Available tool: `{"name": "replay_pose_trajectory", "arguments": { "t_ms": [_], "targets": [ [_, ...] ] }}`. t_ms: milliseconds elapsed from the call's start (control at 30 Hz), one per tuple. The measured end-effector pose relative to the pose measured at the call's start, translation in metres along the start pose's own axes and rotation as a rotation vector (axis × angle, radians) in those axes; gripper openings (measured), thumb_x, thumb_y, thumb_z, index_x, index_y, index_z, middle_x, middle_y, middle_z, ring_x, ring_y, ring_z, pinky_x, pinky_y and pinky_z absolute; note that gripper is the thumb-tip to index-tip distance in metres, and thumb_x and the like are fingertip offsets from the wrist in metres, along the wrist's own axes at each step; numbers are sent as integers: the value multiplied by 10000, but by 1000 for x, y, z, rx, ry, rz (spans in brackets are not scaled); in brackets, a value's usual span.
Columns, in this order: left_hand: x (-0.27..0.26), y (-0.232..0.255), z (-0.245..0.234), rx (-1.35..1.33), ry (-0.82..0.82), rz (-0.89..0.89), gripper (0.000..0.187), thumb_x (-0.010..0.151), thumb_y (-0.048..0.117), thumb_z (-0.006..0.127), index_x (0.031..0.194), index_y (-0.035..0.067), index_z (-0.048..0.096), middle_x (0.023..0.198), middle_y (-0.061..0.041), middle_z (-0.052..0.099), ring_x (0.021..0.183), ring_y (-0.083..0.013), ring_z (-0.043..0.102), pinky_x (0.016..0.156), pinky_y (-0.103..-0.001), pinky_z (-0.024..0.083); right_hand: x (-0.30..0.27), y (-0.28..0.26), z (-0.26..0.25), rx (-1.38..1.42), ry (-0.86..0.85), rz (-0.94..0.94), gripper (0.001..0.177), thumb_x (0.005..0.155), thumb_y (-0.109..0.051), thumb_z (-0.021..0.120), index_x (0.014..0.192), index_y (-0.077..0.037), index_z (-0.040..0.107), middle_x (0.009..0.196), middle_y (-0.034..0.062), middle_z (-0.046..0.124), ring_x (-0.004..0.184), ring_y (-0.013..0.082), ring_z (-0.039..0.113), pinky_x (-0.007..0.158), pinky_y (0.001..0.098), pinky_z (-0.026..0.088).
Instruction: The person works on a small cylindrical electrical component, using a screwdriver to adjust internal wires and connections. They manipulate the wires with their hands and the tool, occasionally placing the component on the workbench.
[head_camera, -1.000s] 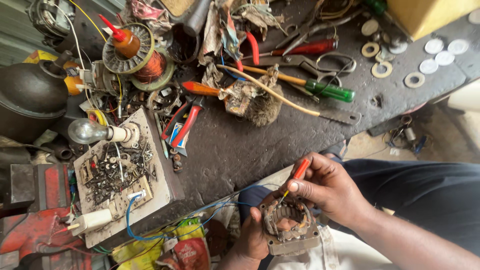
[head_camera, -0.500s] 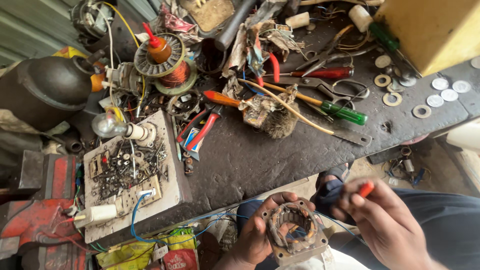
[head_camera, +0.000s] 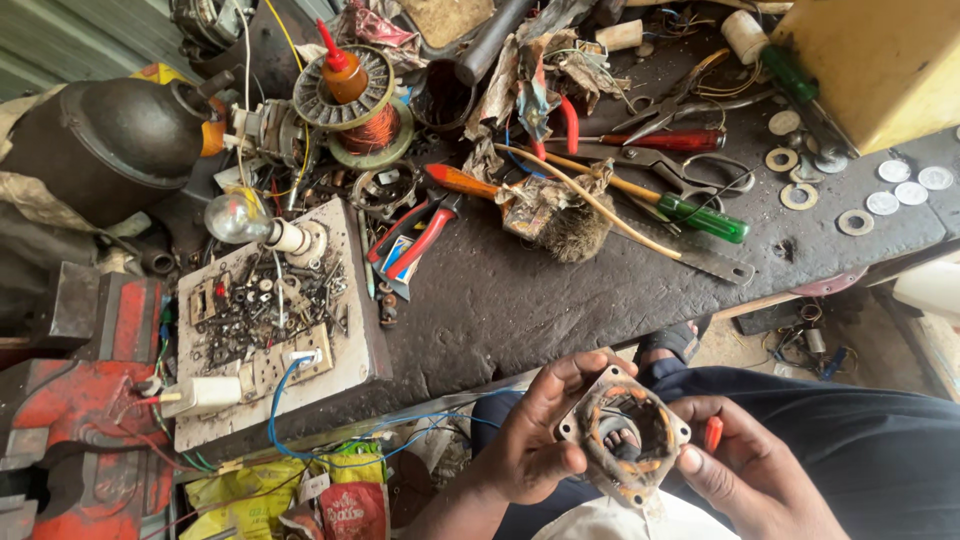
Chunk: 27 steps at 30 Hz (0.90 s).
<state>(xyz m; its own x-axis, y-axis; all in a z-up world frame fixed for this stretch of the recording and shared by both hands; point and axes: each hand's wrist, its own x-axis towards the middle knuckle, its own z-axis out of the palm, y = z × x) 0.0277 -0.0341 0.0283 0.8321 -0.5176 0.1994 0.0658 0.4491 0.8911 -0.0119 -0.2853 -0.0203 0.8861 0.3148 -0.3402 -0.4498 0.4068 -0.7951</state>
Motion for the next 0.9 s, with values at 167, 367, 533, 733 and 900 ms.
{"name": "replay_pose_trajectory", "arguments": {
  "t_ms": [167, 367, 533, 733, 900],
  "targets": [
    [1, -1, 0, 23, -6, -19, 921, 974, 502, 745, 1613, 40, 269, 1582, -169, 434, 1484, -233, 466, 1260, -382, 382, -3, -1, -7, -12, 134, 128, 486, 862, -119, 673, 1303, 47, 553, 1165, 177, 709, 1126, 244, 669, 981, 426, 510],
    [7, 6, 0, 289, -74, 54, 939, 922, 451, 810, 1621, 83, 302, 1564, -142, 466, 1469, -209, 487, 1265, -353, 400, -6, 2, -31, -1, 22, 30, 587, 964, -126, 712, 1457, 91, 478, 1342, 266, 690, 1277, 332, 636, 1063, 494, 467],
    [11, 24, 1, 745, -137, 217, 939, 829, 417, 860, 1552, 88, 360, 1460, -98, 521, 1407, -246, 526, 1212, -365, 444, -13, -18, -48, -64, -7, 19, 597, 970, -113, 699, 1485, 88, 473, 1387, 278, 668, 1315, 348, 620, 1068, 508, 461],
    [19, 38, 18, 1009, -198, 264, 974, 802, 454, 886, 1539, 97, 358, 1497, -109, 490, 1384, -279, 530, 1196, -391, 457, -20, -46, -57, -268, 2, -124, 567, 947, -81, 709, 1452, 135, 570, 1359, 270, 692, 1286, 336, 653, 1053, 477, 496],
    [27, 53, 33, 1308, -193, 394, 943, 834, 487, 875, 1532, 106, 368, 1506, -82, 487, 1425, -263, 519, 1236, -470, 373, -20, -69, -67, -428, -16, -225, 576, 928, -62, 729, 1452, 125, 579, 1323, 274, 688, 1286, 342, 686, 1060, 459, 500]
  ]
}}
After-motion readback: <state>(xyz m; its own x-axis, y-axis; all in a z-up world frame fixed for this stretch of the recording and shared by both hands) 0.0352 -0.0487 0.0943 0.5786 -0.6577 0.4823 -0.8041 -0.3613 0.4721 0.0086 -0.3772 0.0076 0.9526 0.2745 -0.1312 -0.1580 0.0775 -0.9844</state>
